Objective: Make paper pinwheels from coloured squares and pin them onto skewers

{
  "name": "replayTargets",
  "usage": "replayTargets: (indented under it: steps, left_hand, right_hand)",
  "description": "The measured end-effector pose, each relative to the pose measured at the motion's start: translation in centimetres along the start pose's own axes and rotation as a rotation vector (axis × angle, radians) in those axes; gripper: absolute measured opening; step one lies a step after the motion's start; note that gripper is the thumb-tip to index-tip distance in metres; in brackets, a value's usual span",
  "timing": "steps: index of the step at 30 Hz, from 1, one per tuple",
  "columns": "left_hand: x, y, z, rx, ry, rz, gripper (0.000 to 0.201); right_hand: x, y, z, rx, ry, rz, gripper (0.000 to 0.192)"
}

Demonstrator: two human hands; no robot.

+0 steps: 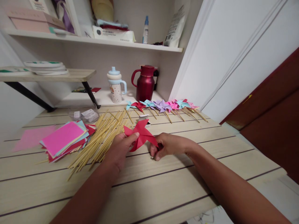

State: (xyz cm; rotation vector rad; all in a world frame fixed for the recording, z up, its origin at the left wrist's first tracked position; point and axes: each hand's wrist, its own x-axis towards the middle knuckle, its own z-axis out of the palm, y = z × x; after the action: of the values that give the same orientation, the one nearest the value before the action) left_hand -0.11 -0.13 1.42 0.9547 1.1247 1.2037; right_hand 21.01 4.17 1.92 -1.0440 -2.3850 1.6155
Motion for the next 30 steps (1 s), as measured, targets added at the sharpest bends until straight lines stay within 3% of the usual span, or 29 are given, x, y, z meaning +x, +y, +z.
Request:
replayTargets:
  steps: [12,21,30]
  left_hand:
    - [-0.03,0.16,0.05,0.054,-0.034,0.003,0.036]
    - [0.01,-0.13,-0.13,0.030,-0.019,0.015,0.031]
    - [0.18,-0.28,-0.09,0.040,-0.046,0.019,0.033]
  right_hand:
    - [0.27,-0.29,0.72,-0.025,0.060,-0.050,0.025]
    - [0.48,-0.35,0.79,-0.024,0.024,-0.088,0.009]
    - [0.56,-0.56,1.02,-0.004,0.028,-0.084,0.008]
